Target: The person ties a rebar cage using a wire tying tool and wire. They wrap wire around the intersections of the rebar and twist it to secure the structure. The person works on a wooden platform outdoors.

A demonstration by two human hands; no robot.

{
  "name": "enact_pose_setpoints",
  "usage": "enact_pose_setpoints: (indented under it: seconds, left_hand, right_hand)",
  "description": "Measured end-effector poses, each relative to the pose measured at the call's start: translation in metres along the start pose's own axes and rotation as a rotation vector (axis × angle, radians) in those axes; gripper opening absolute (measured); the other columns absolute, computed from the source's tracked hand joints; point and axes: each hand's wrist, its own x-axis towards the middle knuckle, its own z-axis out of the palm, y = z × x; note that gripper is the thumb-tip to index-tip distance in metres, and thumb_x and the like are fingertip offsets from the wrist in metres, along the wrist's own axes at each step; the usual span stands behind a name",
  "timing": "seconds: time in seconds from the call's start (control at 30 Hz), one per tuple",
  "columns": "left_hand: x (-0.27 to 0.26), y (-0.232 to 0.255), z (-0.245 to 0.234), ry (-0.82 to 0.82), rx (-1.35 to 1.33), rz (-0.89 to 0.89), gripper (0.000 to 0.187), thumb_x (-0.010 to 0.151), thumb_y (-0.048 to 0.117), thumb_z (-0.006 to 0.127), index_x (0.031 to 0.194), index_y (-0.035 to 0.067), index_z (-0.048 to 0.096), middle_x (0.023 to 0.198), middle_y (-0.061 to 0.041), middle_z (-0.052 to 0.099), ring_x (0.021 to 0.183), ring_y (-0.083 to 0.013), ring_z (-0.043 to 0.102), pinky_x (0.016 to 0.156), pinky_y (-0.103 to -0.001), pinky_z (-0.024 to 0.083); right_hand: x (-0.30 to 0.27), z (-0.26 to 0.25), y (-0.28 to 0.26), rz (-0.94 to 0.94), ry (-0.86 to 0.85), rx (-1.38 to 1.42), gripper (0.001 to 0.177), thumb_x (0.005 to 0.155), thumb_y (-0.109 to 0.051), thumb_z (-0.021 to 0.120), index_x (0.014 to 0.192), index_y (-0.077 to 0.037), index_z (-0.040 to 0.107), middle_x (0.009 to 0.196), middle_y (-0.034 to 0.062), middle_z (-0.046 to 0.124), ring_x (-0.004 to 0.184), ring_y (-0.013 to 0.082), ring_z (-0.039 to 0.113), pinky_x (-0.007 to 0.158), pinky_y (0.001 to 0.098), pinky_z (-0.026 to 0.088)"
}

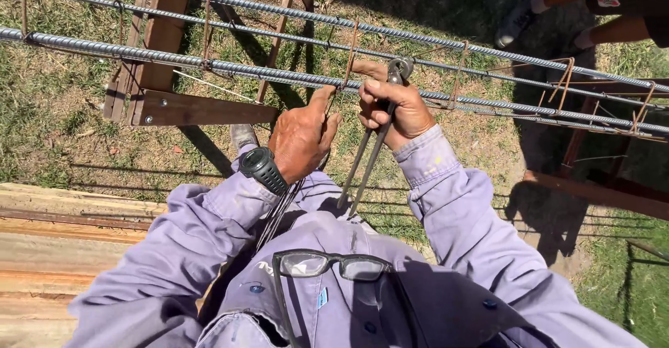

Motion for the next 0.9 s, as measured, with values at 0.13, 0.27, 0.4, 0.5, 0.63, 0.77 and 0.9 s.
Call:
enact_pose_setpoints:
  seconds: [0.13,0.27,0.4,0.5,0.63,0.77,0.9]
  left_hand:
    - [-0.008,0.015,-0.027,-0.077,-0.175,-0.049,0.035,0.097,0.012,0.06,0.131,0.009,0.057,0.081,-0.022,0.073,0.074,-0.0381,0.075,0.075,-0.048,0.057]
    - [0.005,0.02,-0.053,-0.289,-0.229,-0.025,0.012,0.094,0.013,0.058,0.092,0.01,0.069,0.072,-0.012,0.07,0.067,-0.025,0.067,0.073,-0.039,0.056]
    - [0.02,0.034,-0.076,-0.334,-0.376,0.124,0.026,0.092,0.023,0.056,0.075,0.008,0.067,0.067,-0.011,0.063,0.069,-0.0187,0.058,0.071,-0.038,0.051]
    - [0.04,0.027,-0.079,-0.185,-0.178,0.589,0.034,0.107,0.019,0.037,0.093,0.006,0.065,0.08,-0.016,0.069,0.075,-0.0318,0.067,0.076,-0.043,0.055]
    - [0.079,0.07,-0.085,-0.41,-0.754,-0.254,0.079,0.065,0.086,0.027,0.06,0.011,0.053,0.057,-0.003,0.057,0.047,-0.0117,0.051,0.049,-0.023,0.039]
    - [0.122,0.064,-0.072,-0.372,-0.455,-0.294,0.068,0.07,0.076,0.04,0.075,0.011,0.057,0.058,-0.006,0.062,0.047,-0.0167,0.06,0.049,-0.027,0.05]
    - [0.164,0.047,-0.038,-0.511,-0.081,-0.127,0.053,0.096,0.06,0.057,0.071,0.014,0.048,0.06,-0.003,0.063,0.053,-0.0133,0.065,0.05,-0.03,0.051]
  right_hand:
    - [-0.005,0.016,-0.004,-0.009,0.034,0.07,0.025,0.088,-0.011,0.065,0.112,-0.004,0.064,0.072,0.0039,0.056,0.039,0.0042,0.048,0.043,0.021,0.044]
    - [-0.002,0.015,-0.005,0.009,0.04,0.108,0.02,0.088,-0.015,0.066,0.107,-0.007,0.064,0.074,0.0027,0.058,0.038,0.0033,0.047,0.042,0.0201,0.041]
    - [0.007,-0.001,0.004,-0.038,-0.054,0.096,0.033,0.091,-0.016,0.066,0.122,-0.008,0.058,0.079,0.0028,0.059,0.041,0.0039,0.049,0.044,0.0211,0.043]
    - [0.004,0.006,0.007,-0.069,-0.011,0.133,0.03,0.09,-0.012,0.066,0.118,-0.009,0.06,0.076,0.0025,0.058,0.039,0.0033,0.047,0.042,0.0206,0.042]
    - [-0.009,0.016,-0.001,-0.074,-0.007,0.097,0.03,0.084,-0.008,0.065,0.113,-0.015,0.059,0.075,0.0042,0.061,0.04,0.001,0.032,0.039,0.0166,0.027]
    - [-0.021,0.019,0.013,-0.213,0.155,-0.323,0.052,0.073,-0.008,0.075,0.12,-0.004,0.052,0.073,0.0056,0.068,0.053,0.0099,0.052,0.052,0.0237,0.04]
    - [-0.031,0.022,0.051,-0.368,0.268,-0.766,0.047,0.078,-0.01,0.077,0.123,-0.008,0.063,0.078,-0.0027,0.069,0.067,0.0054,0.061,0.065,0.023,0.055]
